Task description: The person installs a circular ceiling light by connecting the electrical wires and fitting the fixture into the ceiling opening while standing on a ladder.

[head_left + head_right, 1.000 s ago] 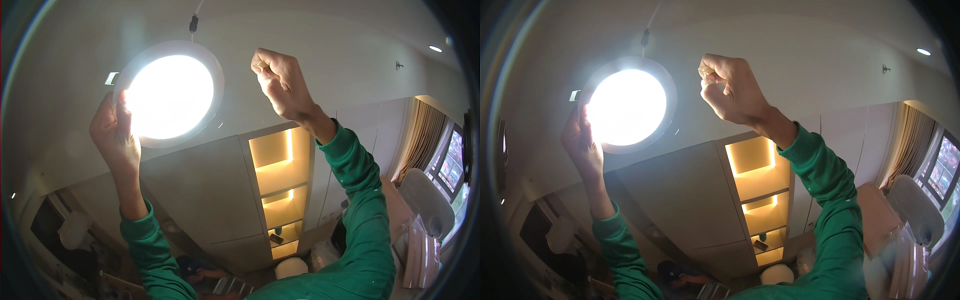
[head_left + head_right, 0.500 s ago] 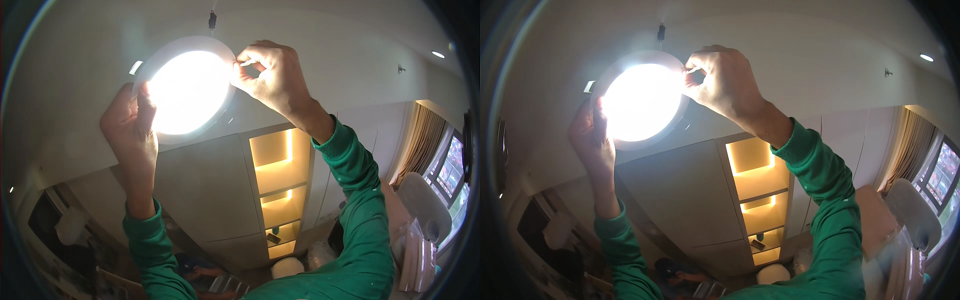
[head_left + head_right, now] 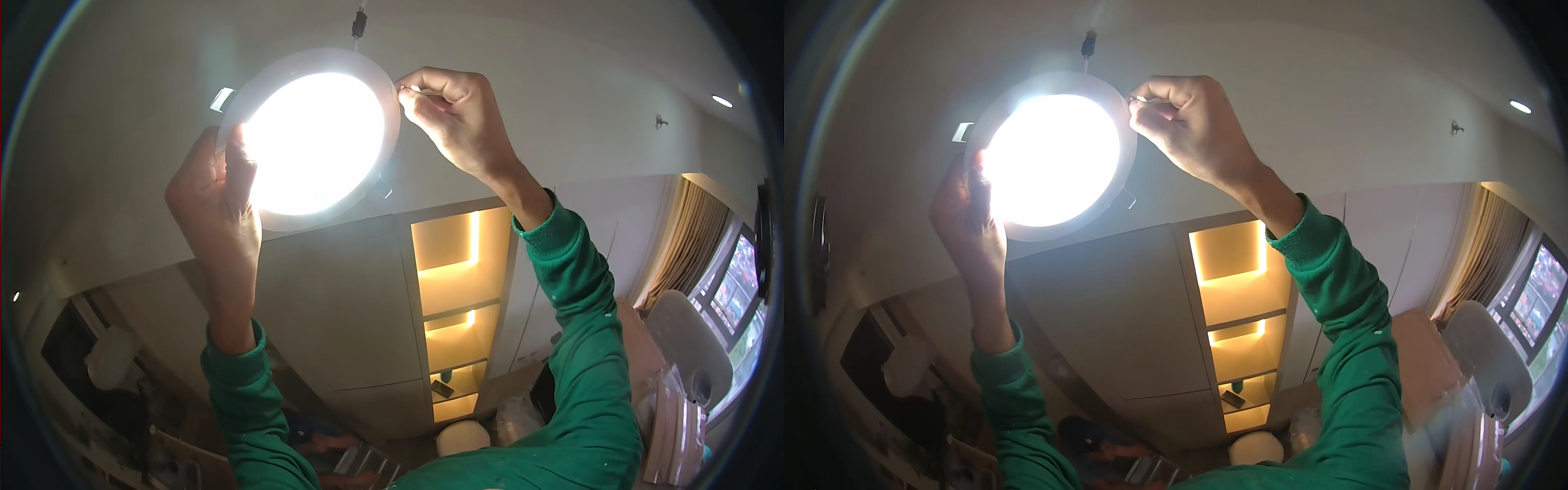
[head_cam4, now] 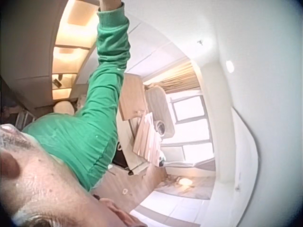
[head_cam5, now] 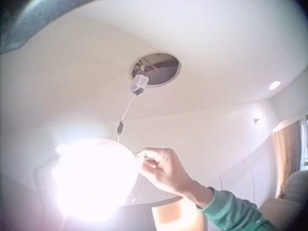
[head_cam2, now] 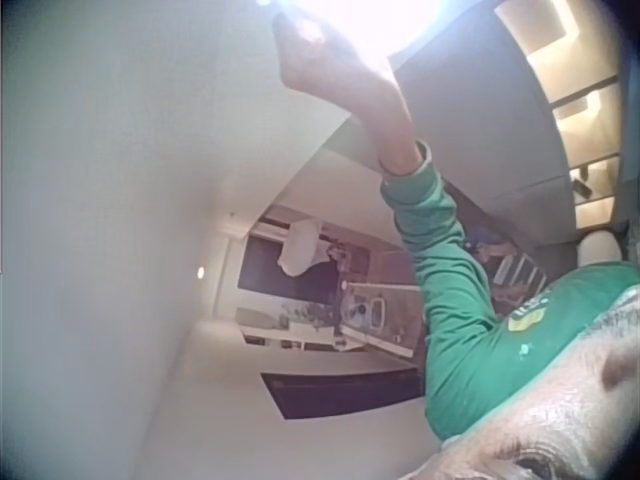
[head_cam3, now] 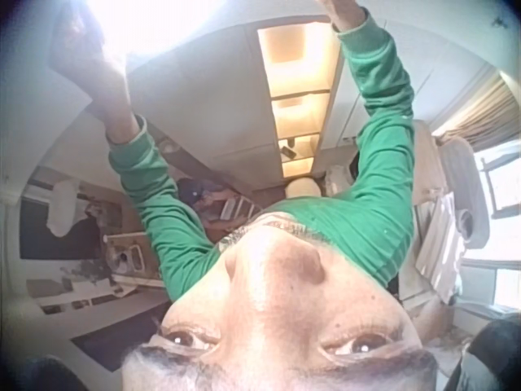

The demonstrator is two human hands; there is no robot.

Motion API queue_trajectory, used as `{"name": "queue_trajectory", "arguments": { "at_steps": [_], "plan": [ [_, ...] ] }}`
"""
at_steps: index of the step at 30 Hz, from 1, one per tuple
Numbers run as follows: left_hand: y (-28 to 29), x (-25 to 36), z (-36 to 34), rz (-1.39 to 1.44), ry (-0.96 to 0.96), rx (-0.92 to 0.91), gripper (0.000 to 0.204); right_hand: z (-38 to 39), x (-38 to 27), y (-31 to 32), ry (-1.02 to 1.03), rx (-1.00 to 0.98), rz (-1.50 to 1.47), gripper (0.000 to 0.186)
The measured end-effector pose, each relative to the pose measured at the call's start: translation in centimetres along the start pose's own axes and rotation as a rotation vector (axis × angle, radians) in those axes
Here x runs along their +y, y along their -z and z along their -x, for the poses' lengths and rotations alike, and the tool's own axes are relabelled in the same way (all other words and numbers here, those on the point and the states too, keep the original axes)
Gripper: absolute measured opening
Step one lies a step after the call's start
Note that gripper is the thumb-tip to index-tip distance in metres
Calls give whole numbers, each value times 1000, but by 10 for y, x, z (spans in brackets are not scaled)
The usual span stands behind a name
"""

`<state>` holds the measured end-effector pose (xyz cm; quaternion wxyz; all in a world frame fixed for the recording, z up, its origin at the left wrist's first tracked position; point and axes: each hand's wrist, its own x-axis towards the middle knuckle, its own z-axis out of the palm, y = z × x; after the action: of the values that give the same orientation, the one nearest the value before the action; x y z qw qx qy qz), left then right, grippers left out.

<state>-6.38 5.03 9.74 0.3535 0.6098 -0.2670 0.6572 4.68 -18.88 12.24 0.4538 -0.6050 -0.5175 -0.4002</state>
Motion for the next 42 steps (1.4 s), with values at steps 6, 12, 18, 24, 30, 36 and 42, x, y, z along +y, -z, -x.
{"name": "queue_trajectory", "arguments": {
  "at_steps": [6,12,18,24,30,36,42],
  "plan": [
    [3,-3,-1,-22,-31,-10,18,4,-1,0,147,89,160,10],
    [0,9,2,7,-52,-45,16,0,-2,-1,302,153,351,10],
    [-5,15,6,117,-71,-66,18,0,1,-9,355,260,481,12],
    [-6,17,7,43,-18,-9,21,2,3,-15,213,237,290,4],
    [8,-5,-1,-56,26,65,24,-2,0,2,-39,31,-101,15],
    [14,-8,-3,-96,-2,25,22,3,-10,-1,149,116,92,9],
    [4,4,2,6,74,13,20,0,-10,-2,289,174,441,13]
  ]
}}
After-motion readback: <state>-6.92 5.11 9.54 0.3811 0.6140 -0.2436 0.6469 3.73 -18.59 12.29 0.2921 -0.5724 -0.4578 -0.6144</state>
